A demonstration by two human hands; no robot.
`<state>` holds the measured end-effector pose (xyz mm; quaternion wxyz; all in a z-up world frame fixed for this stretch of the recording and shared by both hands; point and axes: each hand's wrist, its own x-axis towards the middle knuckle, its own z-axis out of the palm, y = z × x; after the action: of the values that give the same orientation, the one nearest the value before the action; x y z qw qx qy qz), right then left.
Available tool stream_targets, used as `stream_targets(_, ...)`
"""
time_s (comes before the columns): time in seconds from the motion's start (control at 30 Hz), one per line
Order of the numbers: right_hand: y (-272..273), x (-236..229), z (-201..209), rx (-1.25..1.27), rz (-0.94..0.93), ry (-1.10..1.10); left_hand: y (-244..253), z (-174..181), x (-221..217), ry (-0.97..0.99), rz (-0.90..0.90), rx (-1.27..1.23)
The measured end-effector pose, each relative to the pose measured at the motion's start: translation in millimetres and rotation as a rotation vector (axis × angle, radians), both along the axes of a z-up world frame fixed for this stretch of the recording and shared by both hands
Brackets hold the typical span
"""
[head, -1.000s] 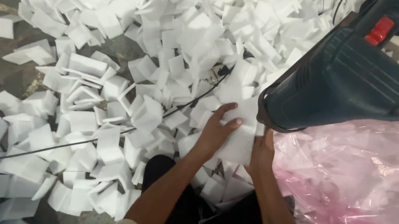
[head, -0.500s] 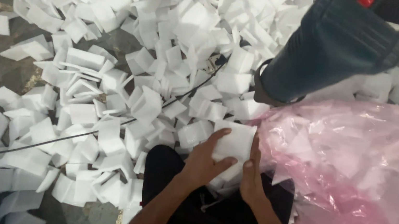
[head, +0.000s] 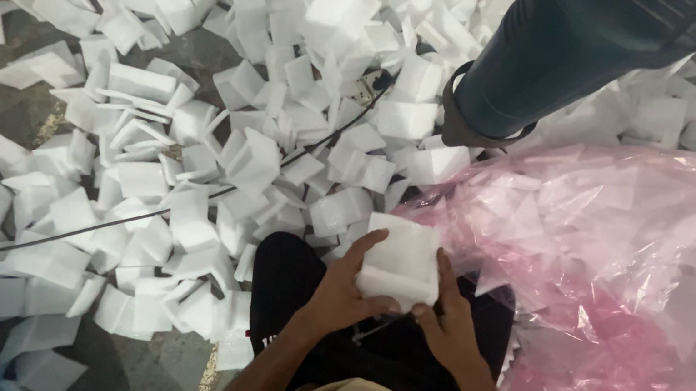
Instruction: The person sits on the floor and repeatedly picks up small white styrofoam pieces from a large pile, then places them into a pink plastic bag. The action is continuous and repetitive, with no other tools or objects handled.
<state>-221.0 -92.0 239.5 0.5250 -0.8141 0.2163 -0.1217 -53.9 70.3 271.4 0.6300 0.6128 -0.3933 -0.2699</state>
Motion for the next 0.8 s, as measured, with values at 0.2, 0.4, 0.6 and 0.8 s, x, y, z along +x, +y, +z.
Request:
stream_targets(0.2, 2, 9, -7, 0.154, -0.047, -0.086, -19, 1, 0, 0.04, 0.173, 0.048)
stream_targets(0.4, -6, 42, -13, 0.723, -0.135, -0.315, -53, 0, 15, 0.226, 0.266, -0.035)
stream_targets(0.6, -38, 89, -19, 1.085, -0.348, -0.32, -96, 4, 46, 0.423, 0.295, -0.112)
stream_targets(0.8, -81, 143, -12, 1.161, -0.372, -0.414, -141, 18, 91, 0.158, 0.402, -0.205)
